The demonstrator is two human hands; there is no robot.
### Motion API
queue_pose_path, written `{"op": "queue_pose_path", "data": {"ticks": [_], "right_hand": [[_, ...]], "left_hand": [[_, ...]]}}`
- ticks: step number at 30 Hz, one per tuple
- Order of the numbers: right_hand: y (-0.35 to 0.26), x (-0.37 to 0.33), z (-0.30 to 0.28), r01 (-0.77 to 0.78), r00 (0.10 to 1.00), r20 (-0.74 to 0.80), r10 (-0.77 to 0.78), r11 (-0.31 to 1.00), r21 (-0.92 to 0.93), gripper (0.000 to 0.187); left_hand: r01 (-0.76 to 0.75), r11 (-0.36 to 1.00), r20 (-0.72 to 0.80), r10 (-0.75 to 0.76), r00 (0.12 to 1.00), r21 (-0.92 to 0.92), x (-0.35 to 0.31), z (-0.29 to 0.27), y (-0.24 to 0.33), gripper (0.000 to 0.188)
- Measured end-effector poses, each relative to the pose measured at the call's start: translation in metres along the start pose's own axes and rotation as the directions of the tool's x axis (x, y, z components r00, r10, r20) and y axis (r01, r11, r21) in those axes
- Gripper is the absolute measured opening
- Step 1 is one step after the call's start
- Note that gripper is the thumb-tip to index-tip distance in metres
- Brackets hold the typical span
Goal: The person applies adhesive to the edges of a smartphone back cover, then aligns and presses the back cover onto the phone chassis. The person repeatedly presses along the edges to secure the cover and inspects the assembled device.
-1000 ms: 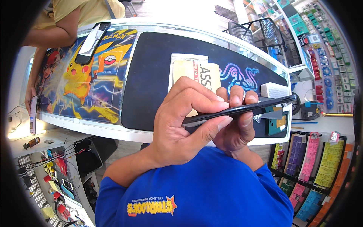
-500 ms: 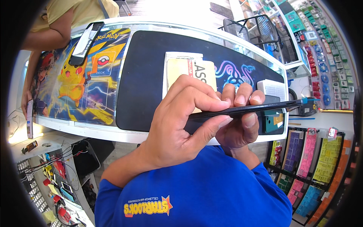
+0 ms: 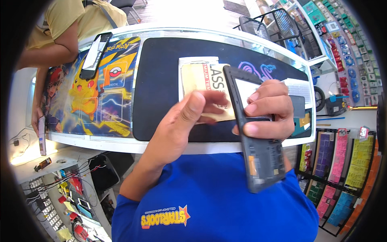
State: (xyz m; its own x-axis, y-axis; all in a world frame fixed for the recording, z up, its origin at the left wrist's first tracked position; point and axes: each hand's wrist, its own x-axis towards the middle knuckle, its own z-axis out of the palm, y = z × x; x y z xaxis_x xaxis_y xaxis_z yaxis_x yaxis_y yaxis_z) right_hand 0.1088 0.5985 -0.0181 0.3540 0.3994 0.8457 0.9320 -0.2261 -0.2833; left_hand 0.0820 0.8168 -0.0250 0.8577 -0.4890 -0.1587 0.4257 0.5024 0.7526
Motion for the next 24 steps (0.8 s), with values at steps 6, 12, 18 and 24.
{"op": "queue_pose_path", "data": {"ticks": [6,12,18,24], "right_hand": [[-0.007,0.007,-0.001,0.178,0.982,0.114,-0.149,0.933,-0.314,0.032],[-0.003,-0.004,0.002,0.190,0.982,0.078,-0.174,0.867,-0.460,0.035],[0.002,-0.021,-0.002,-0.235,0.950,-0.197,0.243,0.970,0.063,0.065],[-0.045,-0.020,0.006,-0.681,0.485,0.163,0.859,0.255,0.687,0.076]], "left_hand": [[0.057,0.996,0.096,-0.064,0.993,0.075,-0.011,0.012,0.009,0.046],[-0.053,0.988,0.015,0.051,0.999,0.143,-0.013,0.016,0.009,0.037],[-0.135,0.975,-0.105,0.155,0.982,0.175,-0.016,0.018,0.011,0.034],[-0.094,0.946,-0.042,0.112,0.993,0.309,-0.017,0.016,0.013,0.035]]}}
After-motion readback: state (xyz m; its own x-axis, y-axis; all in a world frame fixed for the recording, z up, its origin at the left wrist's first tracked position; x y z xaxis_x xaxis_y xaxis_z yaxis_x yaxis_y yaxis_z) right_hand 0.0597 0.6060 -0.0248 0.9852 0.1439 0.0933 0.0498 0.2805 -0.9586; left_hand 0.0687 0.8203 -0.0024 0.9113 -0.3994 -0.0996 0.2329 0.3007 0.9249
